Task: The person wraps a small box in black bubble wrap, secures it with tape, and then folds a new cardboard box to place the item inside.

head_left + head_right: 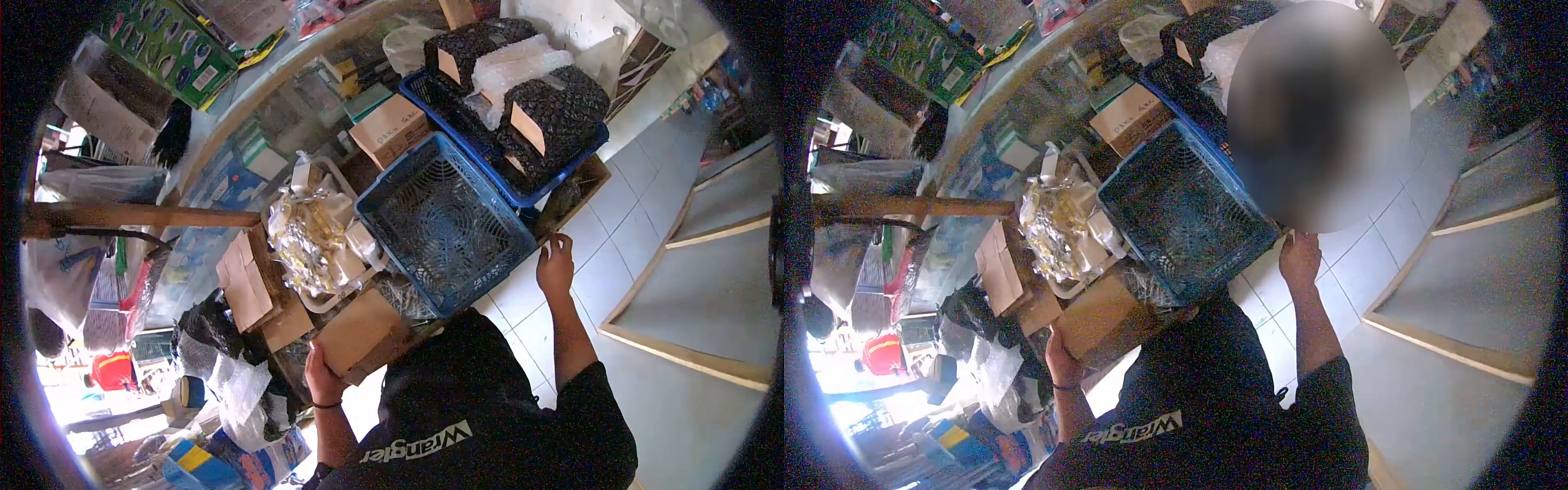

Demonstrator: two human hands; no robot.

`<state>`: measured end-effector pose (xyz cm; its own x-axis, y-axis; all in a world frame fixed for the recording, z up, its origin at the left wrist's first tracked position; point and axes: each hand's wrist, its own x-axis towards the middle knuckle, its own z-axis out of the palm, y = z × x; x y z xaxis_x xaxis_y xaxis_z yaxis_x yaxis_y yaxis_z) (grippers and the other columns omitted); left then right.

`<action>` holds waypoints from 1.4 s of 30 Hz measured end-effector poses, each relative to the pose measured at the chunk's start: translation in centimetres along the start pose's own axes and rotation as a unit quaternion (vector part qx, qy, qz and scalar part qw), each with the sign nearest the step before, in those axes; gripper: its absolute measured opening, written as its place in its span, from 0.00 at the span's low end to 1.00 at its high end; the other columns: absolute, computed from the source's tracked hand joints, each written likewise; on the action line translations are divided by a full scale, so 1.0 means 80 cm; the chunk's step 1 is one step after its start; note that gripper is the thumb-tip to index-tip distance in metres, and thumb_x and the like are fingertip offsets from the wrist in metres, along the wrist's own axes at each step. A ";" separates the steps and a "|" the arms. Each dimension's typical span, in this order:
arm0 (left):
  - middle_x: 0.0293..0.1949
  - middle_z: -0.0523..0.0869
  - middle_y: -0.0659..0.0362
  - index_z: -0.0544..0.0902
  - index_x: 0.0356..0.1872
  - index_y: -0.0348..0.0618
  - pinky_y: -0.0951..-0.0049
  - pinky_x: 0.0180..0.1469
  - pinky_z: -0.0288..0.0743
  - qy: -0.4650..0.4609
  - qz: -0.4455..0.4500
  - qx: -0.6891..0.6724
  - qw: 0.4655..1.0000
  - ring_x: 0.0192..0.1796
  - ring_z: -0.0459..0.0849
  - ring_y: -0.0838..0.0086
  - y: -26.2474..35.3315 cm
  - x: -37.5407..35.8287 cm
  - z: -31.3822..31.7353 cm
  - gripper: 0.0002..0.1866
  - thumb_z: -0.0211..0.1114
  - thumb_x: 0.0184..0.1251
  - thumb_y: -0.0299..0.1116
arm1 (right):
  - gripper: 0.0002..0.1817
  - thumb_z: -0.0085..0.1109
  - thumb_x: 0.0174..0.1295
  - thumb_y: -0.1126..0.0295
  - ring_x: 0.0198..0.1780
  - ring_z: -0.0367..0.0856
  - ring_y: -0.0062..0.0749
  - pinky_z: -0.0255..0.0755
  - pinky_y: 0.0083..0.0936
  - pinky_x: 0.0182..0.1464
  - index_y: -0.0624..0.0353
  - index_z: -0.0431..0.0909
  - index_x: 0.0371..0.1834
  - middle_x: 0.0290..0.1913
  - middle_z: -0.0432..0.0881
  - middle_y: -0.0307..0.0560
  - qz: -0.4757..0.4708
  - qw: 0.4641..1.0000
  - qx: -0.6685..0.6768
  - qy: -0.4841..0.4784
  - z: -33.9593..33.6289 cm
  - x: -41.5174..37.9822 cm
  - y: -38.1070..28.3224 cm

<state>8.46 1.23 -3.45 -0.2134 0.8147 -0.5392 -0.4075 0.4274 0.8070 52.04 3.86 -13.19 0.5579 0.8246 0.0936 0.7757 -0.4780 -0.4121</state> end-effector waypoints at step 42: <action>0.51 0.78 0.53 0.68 0.58 0.34 0.68 0.54 0.72 -0.305 0.032 -0.149 0.940 0.53 0.78 0.67 0.012 -0.016 -0.118 0.27 0.60 0.62 0.40 | 0.13 0.60 0.55 0.77 0.42 0.76 0.22 0.69 0.22 0.44 0.61 0.78 0.44 0.41 0.80 0.39 -0.358 0.723 0.369 -0.461 -0.063 -0.155 -0.316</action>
<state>-0.04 -3.09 -4.24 0.2660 0.9472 -0.1790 -0.6615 0.3144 0.6808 27.03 4.22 0.63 -0.6071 0.7945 0.0178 0.2105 0.1824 -0.9604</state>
